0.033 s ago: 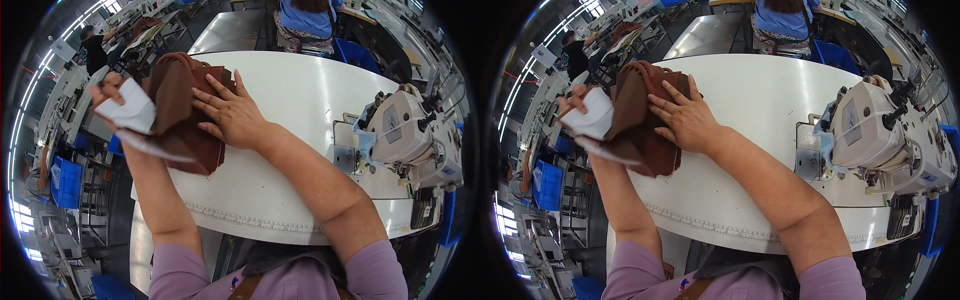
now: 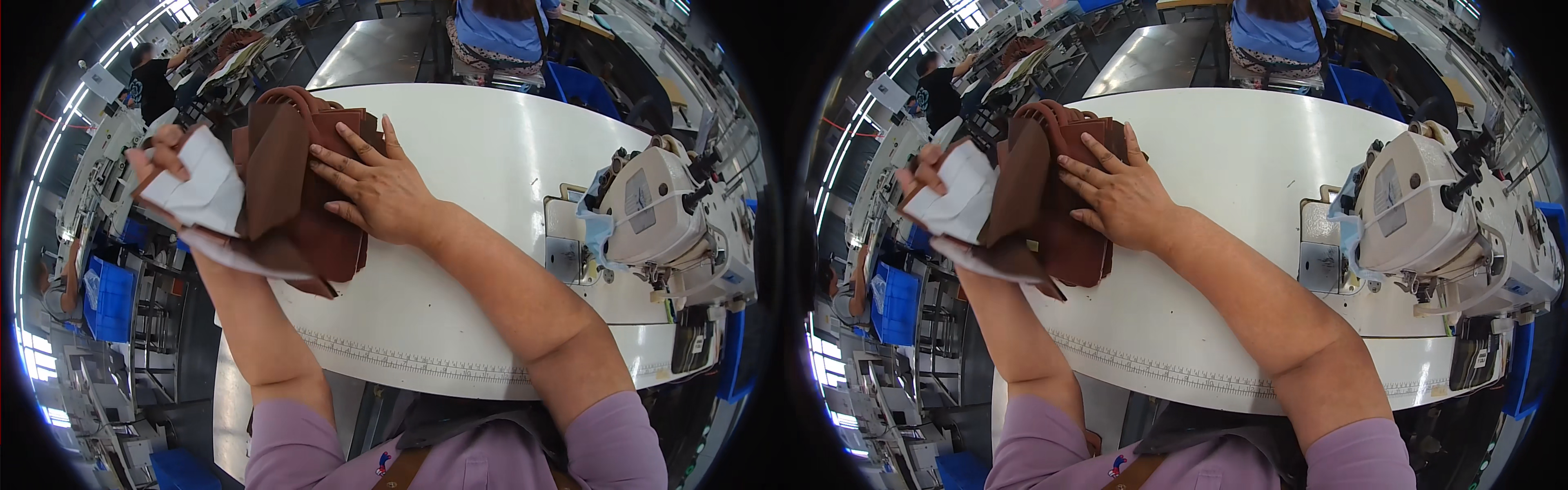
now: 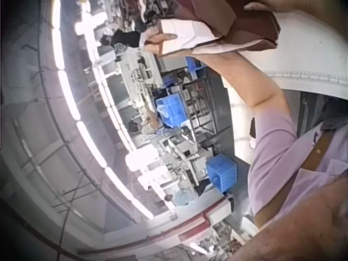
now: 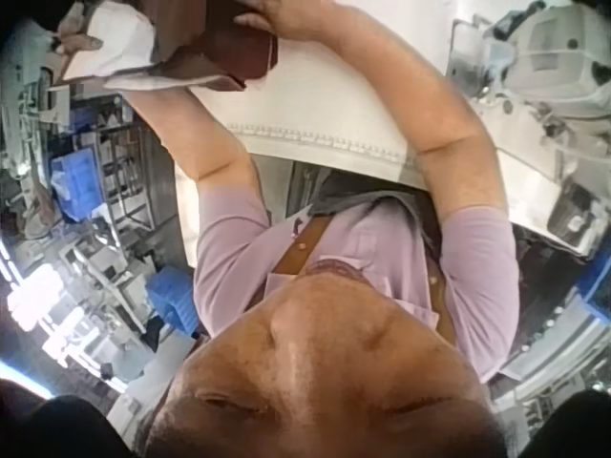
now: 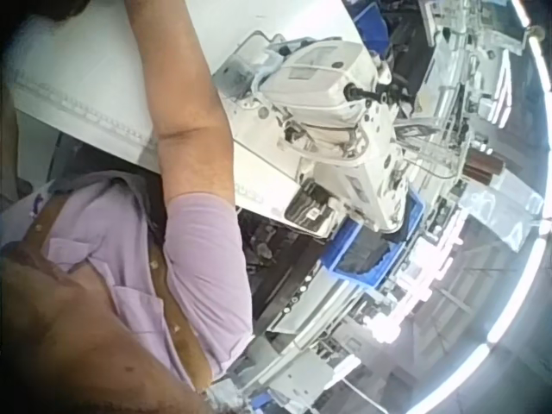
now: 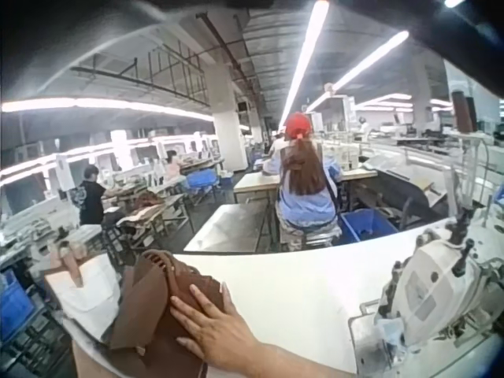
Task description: The person sews brown leather-like bags using an industrial sewing machine. They repeatedly pick up a bag, align a white interfacing piece on the flap, and guide the material through the machine to stitch the layers together. After each stitch, the person removes the bag and places it on a stack of finished items.
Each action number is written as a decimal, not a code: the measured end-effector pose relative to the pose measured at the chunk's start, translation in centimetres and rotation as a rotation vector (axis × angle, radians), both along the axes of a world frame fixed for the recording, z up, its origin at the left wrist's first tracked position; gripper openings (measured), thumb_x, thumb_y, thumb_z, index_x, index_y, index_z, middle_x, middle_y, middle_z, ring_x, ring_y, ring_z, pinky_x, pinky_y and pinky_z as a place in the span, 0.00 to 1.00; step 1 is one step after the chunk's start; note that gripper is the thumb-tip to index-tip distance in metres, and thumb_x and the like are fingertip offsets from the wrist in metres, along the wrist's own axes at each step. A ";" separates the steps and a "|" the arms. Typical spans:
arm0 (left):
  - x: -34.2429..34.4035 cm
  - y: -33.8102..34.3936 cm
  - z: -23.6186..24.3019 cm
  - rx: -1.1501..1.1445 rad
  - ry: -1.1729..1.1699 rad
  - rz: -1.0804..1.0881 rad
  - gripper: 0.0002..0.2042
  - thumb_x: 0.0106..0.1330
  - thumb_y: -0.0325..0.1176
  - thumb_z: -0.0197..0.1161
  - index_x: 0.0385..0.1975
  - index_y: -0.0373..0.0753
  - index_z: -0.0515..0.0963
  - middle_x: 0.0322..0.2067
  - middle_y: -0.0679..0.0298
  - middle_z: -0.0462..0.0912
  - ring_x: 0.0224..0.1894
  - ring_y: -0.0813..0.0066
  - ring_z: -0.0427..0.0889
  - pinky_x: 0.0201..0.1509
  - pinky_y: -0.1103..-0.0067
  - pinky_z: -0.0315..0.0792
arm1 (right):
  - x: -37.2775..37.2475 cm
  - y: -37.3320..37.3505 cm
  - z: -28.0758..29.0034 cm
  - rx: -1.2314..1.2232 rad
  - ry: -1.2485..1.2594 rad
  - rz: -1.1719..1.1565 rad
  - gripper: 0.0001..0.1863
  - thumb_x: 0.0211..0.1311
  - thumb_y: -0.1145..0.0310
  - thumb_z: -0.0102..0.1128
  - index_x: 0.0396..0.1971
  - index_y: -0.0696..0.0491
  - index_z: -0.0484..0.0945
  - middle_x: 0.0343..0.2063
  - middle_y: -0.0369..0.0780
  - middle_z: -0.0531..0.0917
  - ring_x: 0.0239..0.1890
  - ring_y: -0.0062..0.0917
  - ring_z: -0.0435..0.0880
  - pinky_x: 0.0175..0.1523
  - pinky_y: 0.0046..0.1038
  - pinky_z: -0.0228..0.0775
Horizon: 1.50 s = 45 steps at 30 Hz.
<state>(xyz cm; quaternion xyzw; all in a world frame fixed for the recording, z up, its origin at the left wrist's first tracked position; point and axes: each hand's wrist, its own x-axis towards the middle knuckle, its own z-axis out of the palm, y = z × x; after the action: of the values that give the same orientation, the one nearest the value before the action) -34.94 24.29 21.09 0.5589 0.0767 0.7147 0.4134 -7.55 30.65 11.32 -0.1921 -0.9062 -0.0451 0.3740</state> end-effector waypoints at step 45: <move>49.2 -16.1 -9.9 0.413 1.265 -0.124 0.20 0.63 0.51 0.68 0.32 0.37 0.82 0.42 0.60 0.82 0.47 0.58 0.80 0.54 0.65 0.72 | 38.3 -20.4 1.6 -0.638 -0.008 -0.460 0.21 0.61 0.53 0.69 0.45 0.53 0.82 0.38 0.42 0.85 0.35 0.34 0.83 0.42 0.32 0.76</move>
<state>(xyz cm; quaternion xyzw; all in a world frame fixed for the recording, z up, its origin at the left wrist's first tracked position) 14.24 8.19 11.24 0.9414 0.1338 0.2241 0.2139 30.76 10.28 12.92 -0.4967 -0.8094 0.1554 0.2719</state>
